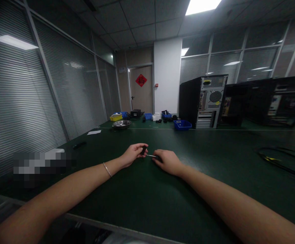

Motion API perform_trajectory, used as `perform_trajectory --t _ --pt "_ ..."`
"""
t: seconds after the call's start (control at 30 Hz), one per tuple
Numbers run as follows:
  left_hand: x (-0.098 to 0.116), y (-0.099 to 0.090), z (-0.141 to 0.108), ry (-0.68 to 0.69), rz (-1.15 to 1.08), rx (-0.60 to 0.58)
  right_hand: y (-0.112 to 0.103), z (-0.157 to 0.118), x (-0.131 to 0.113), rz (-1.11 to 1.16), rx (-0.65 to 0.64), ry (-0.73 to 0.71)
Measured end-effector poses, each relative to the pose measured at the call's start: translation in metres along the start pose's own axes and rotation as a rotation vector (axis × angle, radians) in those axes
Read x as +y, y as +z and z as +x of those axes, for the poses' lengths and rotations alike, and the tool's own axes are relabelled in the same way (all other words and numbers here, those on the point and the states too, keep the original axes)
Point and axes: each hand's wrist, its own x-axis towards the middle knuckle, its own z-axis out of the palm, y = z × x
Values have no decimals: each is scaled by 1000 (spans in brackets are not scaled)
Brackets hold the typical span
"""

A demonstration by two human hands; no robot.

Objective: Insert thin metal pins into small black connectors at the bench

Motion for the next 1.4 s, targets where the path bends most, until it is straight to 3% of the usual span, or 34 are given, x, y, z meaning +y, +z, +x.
perform_trajectory --t 0.33,0.77,1.0,1.4 --pt "0 0 0 45 77 -76 -3 -1 -4 -14 -18 -19" --pt "4 2 -3 12 67 -52 -5 -3 -6 98 133 91" --pt "9 1 -6 -22 44 -76 -2 -1 -3 48 134 84" --pt "4 -1 -3 48 96 -102 -3 -2 -3 21 115 88"
